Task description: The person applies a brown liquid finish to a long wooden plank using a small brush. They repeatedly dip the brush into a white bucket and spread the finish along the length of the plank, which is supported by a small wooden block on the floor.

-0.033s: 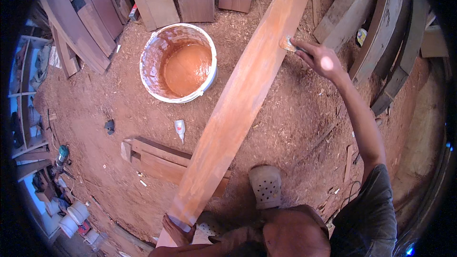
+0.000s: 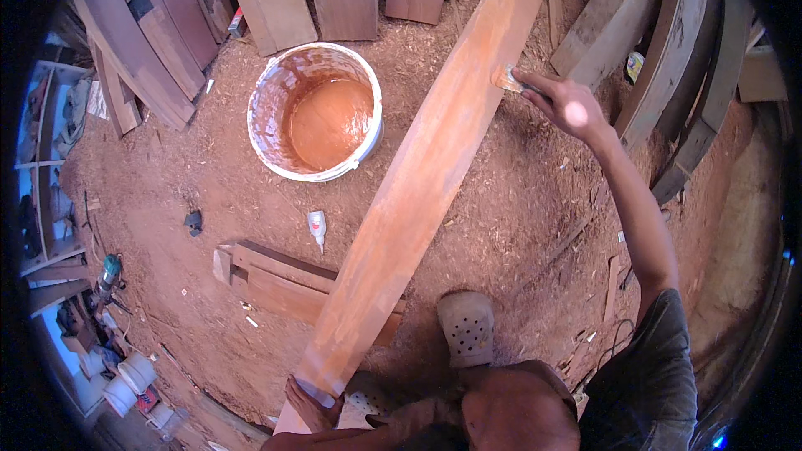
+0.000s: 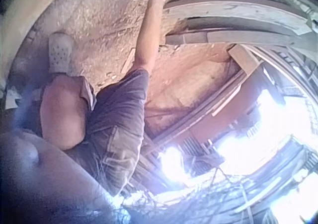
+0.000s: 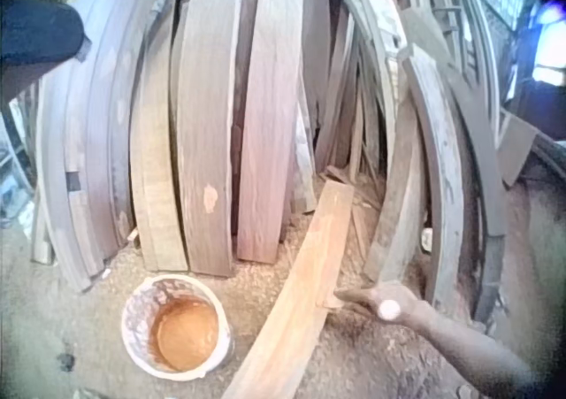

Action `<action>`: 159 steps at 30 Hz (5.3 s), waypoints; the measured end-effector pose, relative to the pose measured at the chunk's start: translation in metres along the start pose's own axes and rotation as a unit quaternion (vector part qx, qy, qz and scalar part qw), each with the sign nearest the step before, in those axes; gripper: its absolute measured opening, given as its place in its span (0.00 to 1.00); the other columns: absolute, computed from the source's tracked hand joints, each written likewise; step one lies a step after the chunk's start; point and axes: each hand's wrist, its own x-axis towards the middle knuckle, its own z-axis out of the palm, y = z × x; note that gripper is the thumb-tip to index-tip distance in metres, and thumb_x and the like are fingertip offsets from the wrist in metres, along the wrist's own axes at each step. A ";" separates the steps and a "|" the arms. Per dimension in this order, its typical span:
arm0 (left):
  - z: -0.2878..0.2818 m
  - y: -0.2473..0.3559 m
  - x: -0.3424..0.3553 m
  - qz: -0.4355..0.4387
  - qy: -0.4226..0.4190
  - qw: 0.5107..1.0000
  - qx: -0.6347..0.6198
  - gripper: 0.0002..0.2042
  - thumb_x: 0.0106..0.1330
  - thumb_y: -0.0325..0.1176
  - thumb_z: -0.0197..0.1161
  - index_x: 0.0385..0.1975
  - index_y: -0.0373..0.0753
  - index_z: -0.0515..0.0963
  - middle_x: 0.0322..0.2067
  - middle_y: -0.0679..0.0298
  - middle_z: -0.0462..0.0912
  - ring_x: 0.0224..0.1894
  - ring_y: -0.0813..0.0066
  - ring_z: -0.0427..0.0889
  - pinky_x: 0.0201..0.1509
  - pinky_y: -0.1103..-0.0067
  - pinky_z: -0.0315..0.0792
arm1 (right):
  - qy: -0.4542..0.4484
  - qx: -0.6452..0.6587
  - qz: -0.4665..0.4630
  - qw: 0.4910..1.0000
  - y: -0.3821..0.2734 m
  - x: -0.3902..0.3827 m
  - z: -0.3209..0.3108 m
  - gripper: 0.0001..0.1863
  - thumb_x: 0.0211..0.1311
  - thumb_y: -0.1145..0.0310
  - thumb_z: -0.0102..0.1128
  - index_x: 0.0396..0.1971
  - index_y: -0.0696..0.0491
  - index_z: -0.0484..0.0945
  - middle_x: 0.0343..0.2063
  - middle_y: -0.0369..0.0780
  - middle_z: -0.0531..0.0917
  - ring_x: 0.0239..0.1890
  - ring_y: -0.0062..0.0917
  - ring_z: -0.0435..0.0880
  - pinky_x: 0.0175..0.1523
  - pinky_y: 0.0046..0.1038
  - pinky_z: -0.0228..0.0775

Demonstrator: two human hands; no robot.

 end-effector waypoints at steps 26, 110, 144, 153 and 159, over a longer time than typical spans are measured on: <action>0.010 -0.009 -0.004 0.003 0.024 1.000 -0.001 0.62 0.37 0.40 0.80 0.71 0.29 0.45 0.69 0.37 0.51 0.71 0.36 0.50 0.76 0.53 0.45 | 0.034 0.069 -0.012 0.997 0.024 0.034 0.006 0.21 0.72 0.52 0.51 0.62 0.38 0.73 0.47 0.48 0.83 0.49 0.47 0.82 0.52 0.44 0.74; 0.028 0.000 -0.005 0.027 0.142 0.987 -0.072 0.63 0.32 0.54 0.78 0.70 0.30 0.51 0.66 0.42 0.59 0.72 0.44 0.53 0.77 0.51 0.37 | 0.041 0.532 0.192 0.824 -0.179 -0.125 0.165 0.24 0.78 0.50 0.42 0.34 0.54 0.76 0.23 0.30 0.71 0.23 0.15 0.68 0.29 0.23 0.63; 0.021 0.007 -0.005 0.013 0.132 0.988 -0.074 0.63 0.30 0.47 0.80 0.70 0.31 0.51 0.67 0.47 0.60 0.72 0.46 0.54 0.77 0.52 0.39 | -0.197 -0.060 -0.206 0.957 -0.196 -0.062 0.022 0.21 0.63 0.46 0.59 0.33 0.52 0.82 0.33 0.47 0.85 0.38 0.45 0.84 0.42 0.44 0.75; 0.010 0.009 -0.010 -0.013 0.109 0.989 -0.095 0.62 0.30 0.51 0.81 0.70 0.34 0.54 0.67 0.52 0.61 0.72 0.53 0.54 0.77 0.51 0.37 | 0.050 0.129 -0.251 0.958 -0.237 -0.001 -0.032 0.16 0.69 0.69 0.54 0.52 0.61 0.72 0.36 0.52 0.82 0.39 0.41 0.84 0.44 0.39 0.73; 0.008 0.030 0.004 0.008 0.141 0.983 -0.117 0.59 0.35 0.52 0.79 0.70 0.33 0.54 0.66 0.51 0.61 0.72 0.51 0.55 0.77 0.50 0.39 | 0.124 -0.014 -0.187 0.974 -0.211 0.039 -0.015 0.26 0.65 0.80 0.46 0.64 0.57 0.65 0.52 0.58 0.76 0.55 0.50 0.76 0.59 0.44 0.68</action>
